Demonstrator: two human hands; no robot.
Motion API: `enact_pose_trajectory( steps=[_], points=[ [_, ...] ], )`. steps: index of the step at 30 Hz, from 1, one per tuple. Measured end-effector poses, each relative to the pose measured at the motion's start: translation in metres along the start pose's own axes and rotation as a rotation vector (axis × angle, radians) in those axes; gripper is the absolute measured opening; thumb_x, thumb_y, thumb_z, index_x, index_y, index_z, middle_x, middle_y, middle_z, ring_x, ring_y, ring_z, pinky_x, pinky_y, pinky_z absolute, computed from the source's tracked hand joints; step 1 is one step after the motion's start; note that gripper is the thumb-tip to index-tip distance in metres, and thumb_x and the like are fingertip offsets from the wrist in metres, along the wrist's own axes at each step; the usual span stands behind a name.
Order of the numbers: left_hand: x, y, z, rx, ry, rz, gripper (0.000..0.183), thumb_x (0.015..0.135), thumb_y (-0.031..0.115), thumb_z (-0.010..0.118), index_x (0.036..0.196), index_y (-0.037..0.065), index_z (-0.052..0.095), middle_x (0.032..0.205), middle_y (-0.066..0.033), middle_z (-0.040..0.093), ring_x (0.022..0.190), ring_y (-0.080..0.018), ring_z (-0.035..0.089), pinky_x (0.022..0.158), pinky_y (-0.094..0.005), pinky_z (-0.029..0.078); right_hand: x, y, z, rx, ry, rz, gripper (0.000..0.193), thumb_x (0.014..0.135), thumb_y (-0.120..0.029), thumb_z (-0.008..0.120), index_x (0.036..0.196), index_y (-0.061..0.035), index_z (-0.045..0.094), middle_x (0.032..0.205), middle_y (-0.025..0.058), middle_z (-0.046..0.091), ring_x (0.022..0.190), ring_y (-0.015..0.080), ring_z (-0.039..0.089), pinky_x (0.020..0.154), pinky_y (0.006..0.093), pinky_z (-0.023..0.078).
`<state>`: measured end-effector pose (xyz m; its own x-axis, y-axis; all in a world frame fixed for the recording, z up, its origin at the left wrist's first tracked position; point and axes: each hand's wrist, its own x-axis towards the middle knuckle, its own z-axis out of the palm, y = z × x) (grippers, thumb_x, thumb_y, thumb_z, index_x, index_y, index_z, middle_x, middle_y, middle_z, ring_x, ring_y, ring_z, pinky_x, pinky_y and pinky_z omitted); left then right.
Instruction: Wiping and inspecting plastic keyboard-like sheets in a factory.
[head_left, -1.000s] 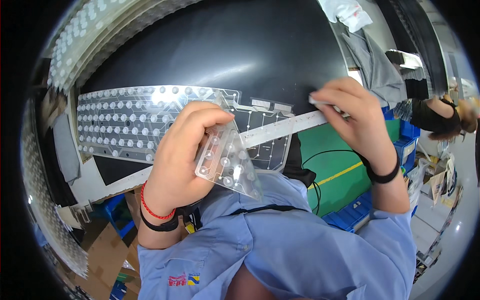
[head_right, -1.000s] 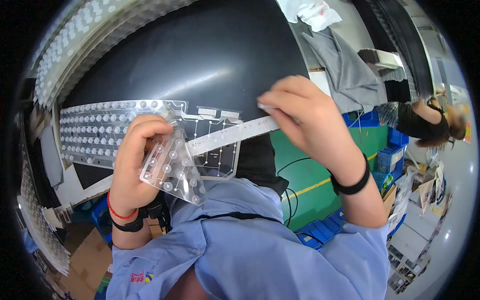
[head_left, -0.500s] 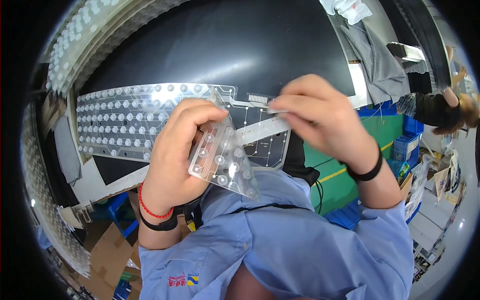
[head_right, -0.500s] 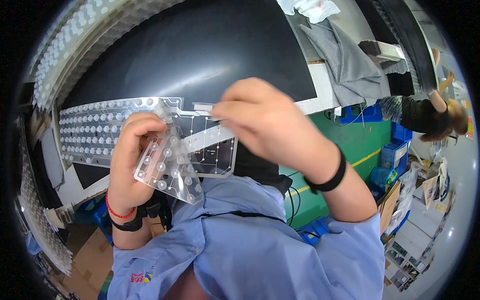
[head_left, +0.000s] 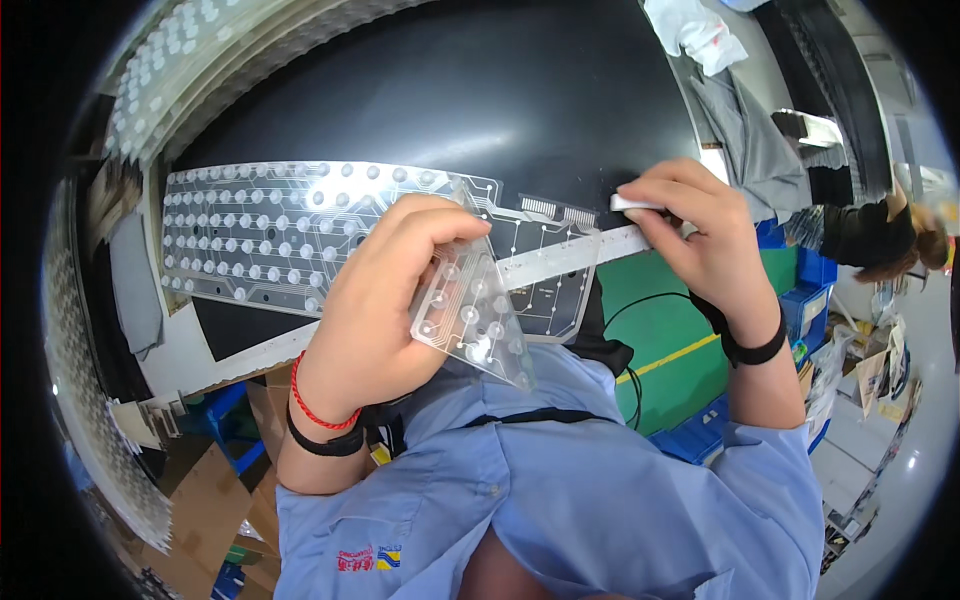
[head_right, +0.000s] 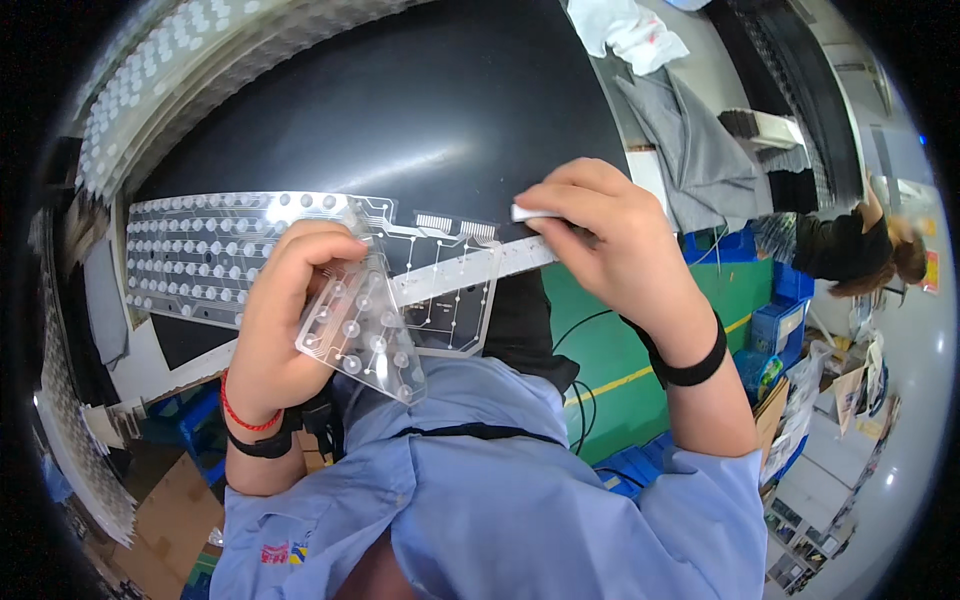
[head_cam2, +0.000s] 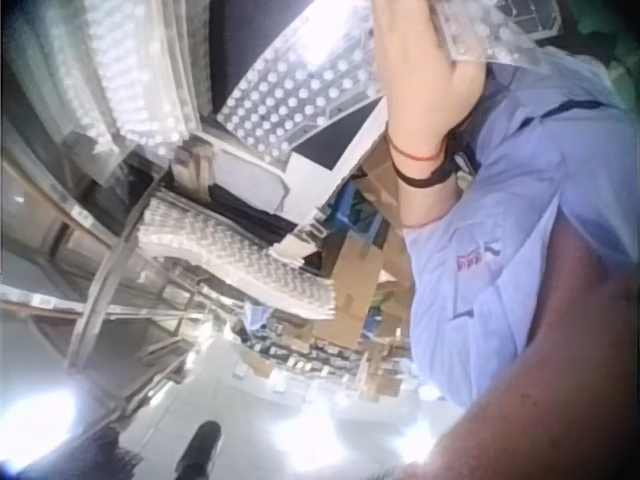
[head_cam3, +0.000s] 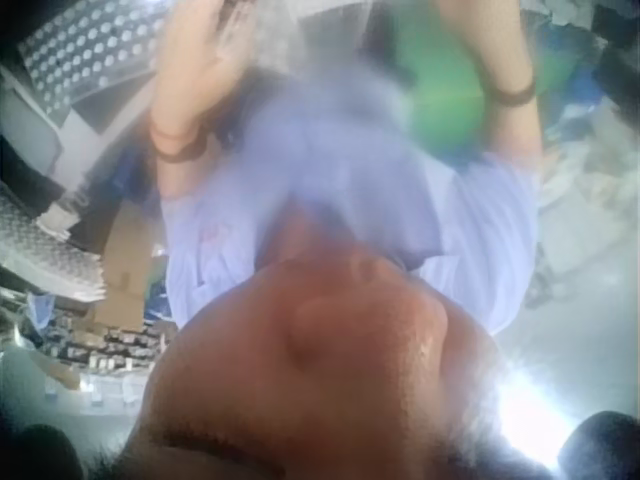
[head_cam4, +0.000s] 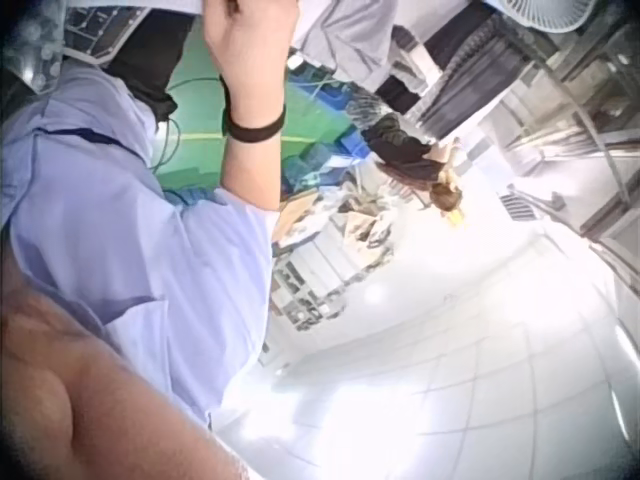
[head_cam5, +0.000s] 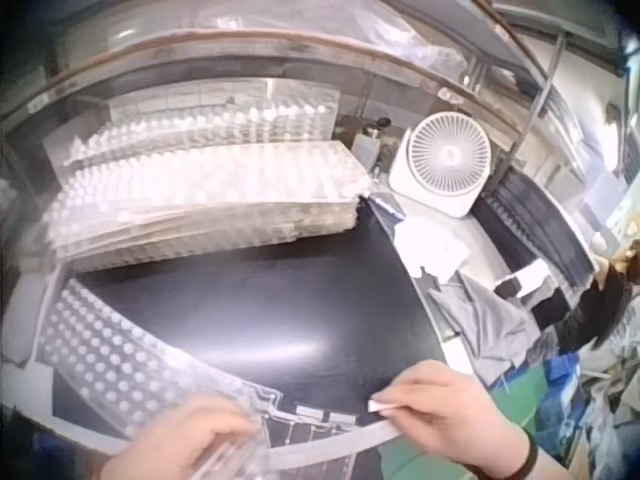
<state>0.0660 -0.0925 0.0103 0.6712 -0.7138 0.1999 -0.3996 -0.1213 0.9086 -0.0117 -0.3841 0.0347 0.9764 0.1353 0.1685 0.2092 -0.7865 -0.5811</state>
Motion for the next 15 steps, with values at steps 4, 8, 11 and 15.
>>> enact_pose_trajectory(
  steps=[4,8,11,15],
  points=[
    [0.003,0.001,0.001,0.023,-0.009,-0.001,0.044,0.077,-0.002,0.064,0.120,0.003,0.059,0.114,-0.0139,0.059,0.091,-0.0276,0.061,0.077,-0.0319,0.050,0.034,-0.021,0.023,0.098,0.006,-0.213,0.021,0.080,-0.001,0.074,0.100,-0.0036,0.073,0.093,0.0120,0.067,0.090,0.0307,0.067,0.077,0.0392,0.055],
    [0.000,0.002,-0.001,0.024,-0.010,-0.015,0.043,0.076,-0.002,0.064,0.119,0.003,0.059,0.113,-0.0138,0.059,0.094,-0.0301,0.061,0.079,-0.0336,0.050,0.041,-0.025,0.037,0.073,-0.013,-0.229,0.020,0.079,-0.001,0.073,0.098,-0.0035,0.073,0.092,0.0119,0.067,0.088,0.0305,0.066,0.076,0.0393,0.055],
    [0.001,0.001,0.000,0.011,-0.006,0.004,0.044,0.075,-0.002,0.064,0.119,0.003,0.059,0.113,-0.0139,0.059,0.095,-0.0301,0.061,0.081,-0.0339,0.050,0.015,-0.004,0.003,-0.059,0.008,-0.056,0.018,0.079,0.003,0.072,0.096,-0.0028,0.074,0.090,0.0111,0.069,0.086,0.0286,0.068,0.072,0.0351,0.055],
    [0.003,0.003,0.001,0.030,-0.023,0.006,0.044,0.076,-0.002,0.064,0.119,0.003,0.059,0.113,-0.0139,0.059,0.096,-0.0300,0.061,0.081,-0.0342,0.050,0.036,-0.020,0.021,0.110,0.013,-0.210,0.018,0.080,0.000,0.072,0.097,-0.0027,0.073,0.091,0.0119,0.068,0.087,0.0297,0.068,0.074,0.0381,0.055]
  ],
)
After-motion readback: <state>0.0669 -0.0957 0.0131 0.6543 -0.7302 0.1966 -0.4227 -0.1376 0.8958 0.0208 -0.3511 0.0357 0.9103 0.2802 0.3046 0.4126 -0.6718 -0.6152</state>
